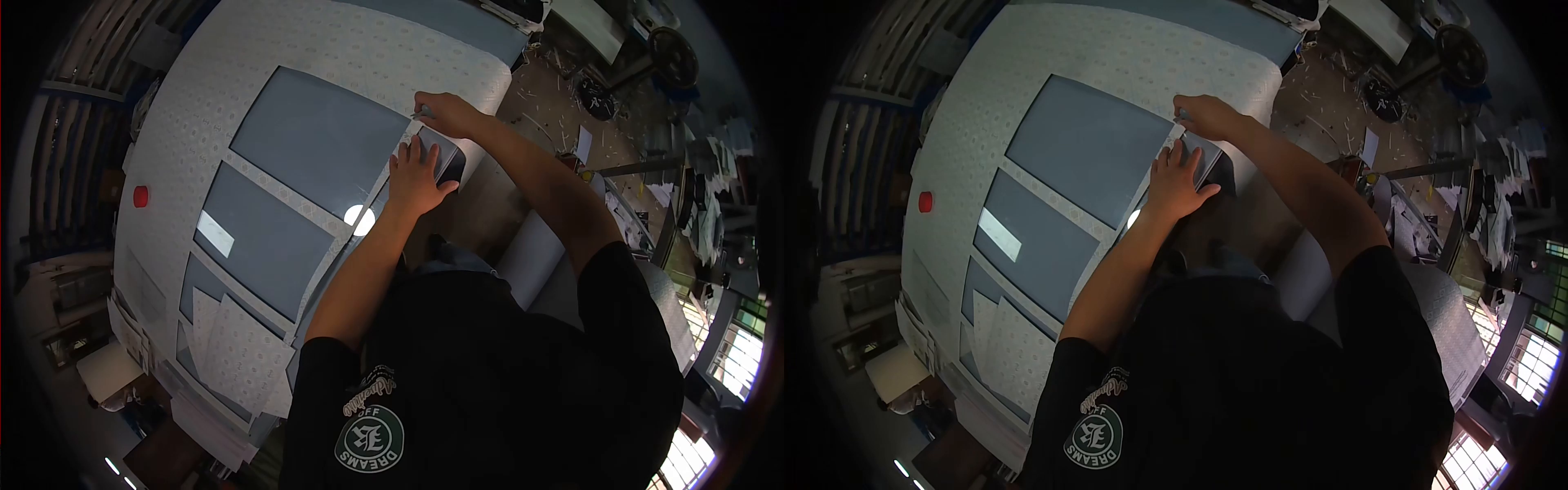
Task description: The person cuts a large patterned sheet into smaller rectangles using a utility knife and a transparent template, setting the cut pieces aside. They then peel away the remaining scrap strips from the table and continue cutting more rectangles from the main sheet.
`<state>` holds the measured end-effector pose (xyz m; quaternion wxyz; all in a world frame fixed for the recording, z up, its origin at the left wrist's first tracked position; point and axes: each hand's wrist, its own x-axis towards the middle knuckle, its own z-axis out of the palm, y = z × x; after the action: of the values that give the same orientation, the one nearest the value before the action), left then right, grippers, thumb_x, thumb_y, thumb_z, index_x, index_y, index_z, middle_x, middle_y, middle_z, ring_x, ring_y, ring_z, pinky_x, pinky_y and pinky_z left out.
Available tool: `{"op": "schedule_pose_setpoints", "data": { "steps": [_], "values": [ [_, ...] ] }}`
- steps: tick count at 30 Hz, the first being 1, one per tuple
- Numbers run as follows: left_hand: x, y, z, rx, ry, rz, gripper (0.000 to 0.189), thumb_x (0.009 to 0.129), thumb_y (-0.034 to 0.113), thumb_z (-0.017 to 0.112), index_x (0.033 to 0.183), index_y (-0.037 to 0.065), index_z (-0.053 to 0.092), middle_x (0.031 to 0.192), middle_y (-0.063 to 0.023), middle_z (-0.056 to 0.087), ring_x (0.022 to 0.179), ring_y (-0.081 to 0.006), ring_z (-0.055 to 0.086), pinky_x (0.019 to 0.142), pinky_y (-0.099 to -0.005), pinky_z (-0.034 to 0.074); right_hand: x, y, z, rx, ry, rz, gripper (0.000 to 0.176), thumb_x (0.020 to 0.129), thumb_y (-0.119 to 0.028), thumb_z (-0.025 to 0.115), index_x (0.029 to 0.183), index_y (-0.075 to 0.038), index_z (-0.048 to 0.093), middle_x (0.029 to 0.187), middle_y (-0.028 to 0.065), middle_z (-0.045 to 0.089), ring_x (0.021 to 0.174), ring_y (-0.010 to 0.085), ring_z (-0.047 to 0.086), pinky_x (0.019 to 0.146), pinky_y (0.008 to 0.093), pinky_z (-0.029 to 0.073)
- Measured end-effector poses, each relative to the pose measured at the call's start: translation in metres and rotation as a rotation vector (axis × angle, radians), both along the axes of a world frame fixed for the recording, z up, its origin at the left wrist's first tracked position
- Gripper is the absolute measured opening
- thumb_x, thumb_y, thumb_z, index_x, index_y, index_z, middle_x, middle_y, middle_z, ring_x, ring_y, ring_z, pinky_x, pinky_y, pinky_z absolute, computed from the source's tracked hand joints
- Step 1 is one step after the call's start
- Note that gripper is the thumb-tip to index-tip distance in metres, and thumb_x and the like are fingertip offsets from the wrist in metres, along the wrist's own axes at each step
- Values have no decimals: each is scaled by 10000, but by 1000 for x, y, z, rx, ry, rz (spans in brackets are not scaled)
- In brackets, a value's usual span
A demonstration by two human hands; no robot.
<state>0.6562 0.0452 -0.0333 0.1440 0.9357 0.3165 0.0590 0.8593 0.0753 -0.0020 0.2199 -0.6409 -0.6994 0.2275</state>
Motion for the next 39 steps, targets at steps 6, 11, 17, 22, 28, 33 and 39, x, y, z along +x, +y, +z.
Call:
{"op": "schedule_pose_setpoints", "data": {
  "steps": [6,11,17,22,28,33,39],
  "values": [
    [-13,0,-7,-54,-70,34,845,824,596,728,1487,129,493,1611,-244,310,1452,-474,333,1132,-665,313,0,2,-12,81,-21,-21,245,919,-211,712,1096,-90,595,1012,164,727,945,395,691,803,472,533],
    [-46,-20,4,-70,-99,85,723,857,482,738,1442,111,527,1580,-237,366,1447,-448,356,1122,-680,315,3,0,-10,92,-22,18,253,929,-231,710,1099,-88,588,1032,159,729,945,397,691,799,466,533],
    [-134,-75,54,-156,-382,121,397,868,215,750,1222,68,646,1361,-191,575,1252,-391,537,1062,-539,433,14,-33,-32,239,294,-192,231,951,-175,707,1121,-34,641,993,167,729,939,315,723,836,388,542],
    [-242,-149,63,-40,-356,530,292,865,126,737,1142,46,687,1295,-178,615,1189,-367,575,1018,-449,473,16,-88,-75,266,809,-414,219,1008,-72,642,1182,50,587,1056,155,728,966,197,714,848,317,576],
    [-364,-211,60,169,-357,1196,348,903,140,707,1232,41,653,1296,-195,604,1180,-355,584,1018,-437,473,-50,-91,-69,293,903,-392,250,1034,-85,596,1242,43,542,1102,182,721,933,203,716,832,335,594],
    [-450,-235,36,-36,-788,1743,451,945,214,714,1304,-22,580,1280,-171,594,1131,-277,601,950,-387,514,-146,-69,-40,216,947,-204,243,1042,-86,580,1256,19,538,1087,182,723,881,172,709,795,306,587],
    [-534,-256,22,-497,-1880,2005,650,956,293,691,1429,-50,406,1376,-221,505,1195,-334,564,1015,-452,498,-294,-58,-12,-251,914,165,157,1042,-95,585,1174,-15,562,1066,149,732,922,157,704,828,281,566]
  ]
}}
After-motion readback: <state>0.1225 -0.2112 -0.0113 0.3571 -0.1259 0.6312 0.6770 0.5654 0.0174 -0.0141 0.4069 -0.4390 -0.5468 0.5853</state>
